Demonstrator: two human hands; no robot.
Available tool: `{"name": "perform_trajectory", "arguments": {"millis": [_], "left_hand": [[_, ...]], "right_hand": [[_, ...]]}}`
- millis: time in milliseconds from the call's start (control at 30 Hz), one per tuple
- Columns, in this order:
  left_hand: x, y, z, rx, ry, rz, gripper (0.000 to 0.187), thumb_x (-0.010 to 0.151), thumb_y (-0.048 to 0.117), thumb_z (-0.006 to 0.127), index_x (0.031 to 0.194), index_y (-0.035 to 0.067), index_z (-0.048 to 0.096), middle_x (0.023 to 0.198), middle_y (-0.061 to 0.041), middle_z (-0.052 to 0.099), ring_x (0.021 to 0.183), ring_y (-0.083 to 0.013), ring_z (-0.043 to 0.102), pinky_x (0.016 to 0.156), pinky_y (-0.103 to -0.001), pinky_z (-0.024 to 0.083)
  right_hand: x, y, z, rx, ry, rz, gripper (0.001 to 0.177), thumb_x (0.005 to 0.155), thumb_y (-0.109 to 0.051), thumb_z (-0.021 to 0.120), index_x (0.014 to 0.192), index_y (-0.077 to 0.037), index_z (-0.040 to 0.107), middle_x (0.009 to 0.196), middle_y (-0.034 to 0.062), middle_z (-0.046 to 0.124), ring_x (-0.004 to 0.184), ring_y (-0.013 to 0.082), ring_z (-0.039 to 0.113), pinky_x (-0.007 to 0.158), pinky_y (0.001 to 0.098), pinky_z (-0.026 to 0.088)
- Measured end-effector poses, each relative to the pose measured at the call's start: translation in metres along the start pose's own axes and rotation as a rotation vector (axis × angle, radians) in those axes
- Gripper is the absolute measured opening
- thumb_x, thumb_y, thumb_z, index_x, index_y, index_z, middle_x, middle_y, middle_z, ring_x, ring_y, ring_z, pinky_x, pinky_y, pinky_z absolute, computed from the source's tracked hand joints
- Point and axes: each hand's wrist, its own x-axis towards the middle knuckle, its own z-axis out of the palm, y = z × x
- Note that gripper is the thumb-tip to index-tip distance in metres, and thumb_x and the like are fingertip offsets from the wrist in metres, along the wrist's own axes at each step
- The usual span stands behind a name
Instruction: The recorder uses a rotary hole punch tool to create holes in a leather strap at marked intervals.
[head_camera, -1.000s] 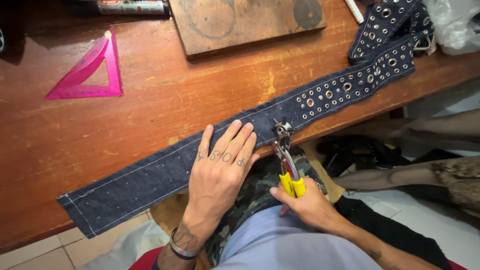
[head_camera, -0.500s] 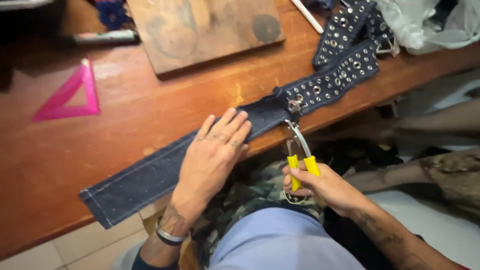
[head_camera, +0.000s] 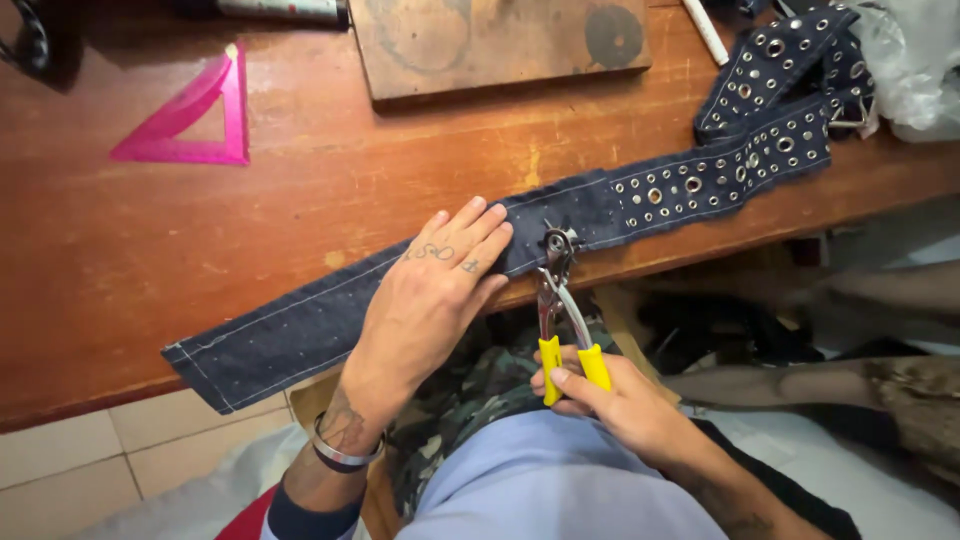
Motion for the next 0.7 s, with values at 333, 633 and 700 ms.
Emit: {"name": "perform_trajectory", "arguments": {"millis": [333, 633, 700], "left_hand": [[-0.006, -0.006, -0.002, -0.041, -0.012, 0.023, 0.046, 0.092, 0.017, 0.070, 0.134, 0.001, 0.062, 0.147, -0.013, 0.058, 0.143, -0.0310, 0.047, 0.121, -0.047, 0.035], [-0.008, -0.009, -0.001, -0.039, -0.011, 0.036, 0.046, 0.092, 0.018, 0.069, 0.134, 0.001, 0.061, 0.147, -0.014, 0.057, 0.143, -0.0306, 0.047, 0.121, -0.047, 0.034], [-0.007, -0.009, 0.000, -0.051, -0.017, 0.030, 0.046, 0.092, 0.019, 0.070, 0.133, 0.001, 0.062, 0.146, -0.014, 0.057, 0.142, -0.0306, 0.047, 0.120, -0.047, 0.034]], "right_hand": [[0.001, 0.006, 0.006, -0.015, 0.049, 0.014, 0.043, 0.095, -0.030, 0.059, 0.125, -0.001, 0.068, 0.109, 0.0085, 0.077, 0.102, 0.0156, 0.072, 0.087, 0.0306, 0.060], [-0.002, 0.000, 0.012, 0.008, 0.049, -0.040, 0.042, 0.097, -0.032, 0.058, 0.115, 0.005, 0.069, 0.096, 0.0099, 0.073, 0.085, 0.0146, 0.070, 0.075, 0.0288, 0.058], [-0.002, 0.000, 0.013, 0.057, 0.053, -0.006, 0.041, 0.096, -0.031, 0.057, 0.115, 0.004, 0.068, 0.095, 0.0083, 0.073, 0.087, 0.0140, 0.072, 0.078, 0.0291, 0.061]]}}
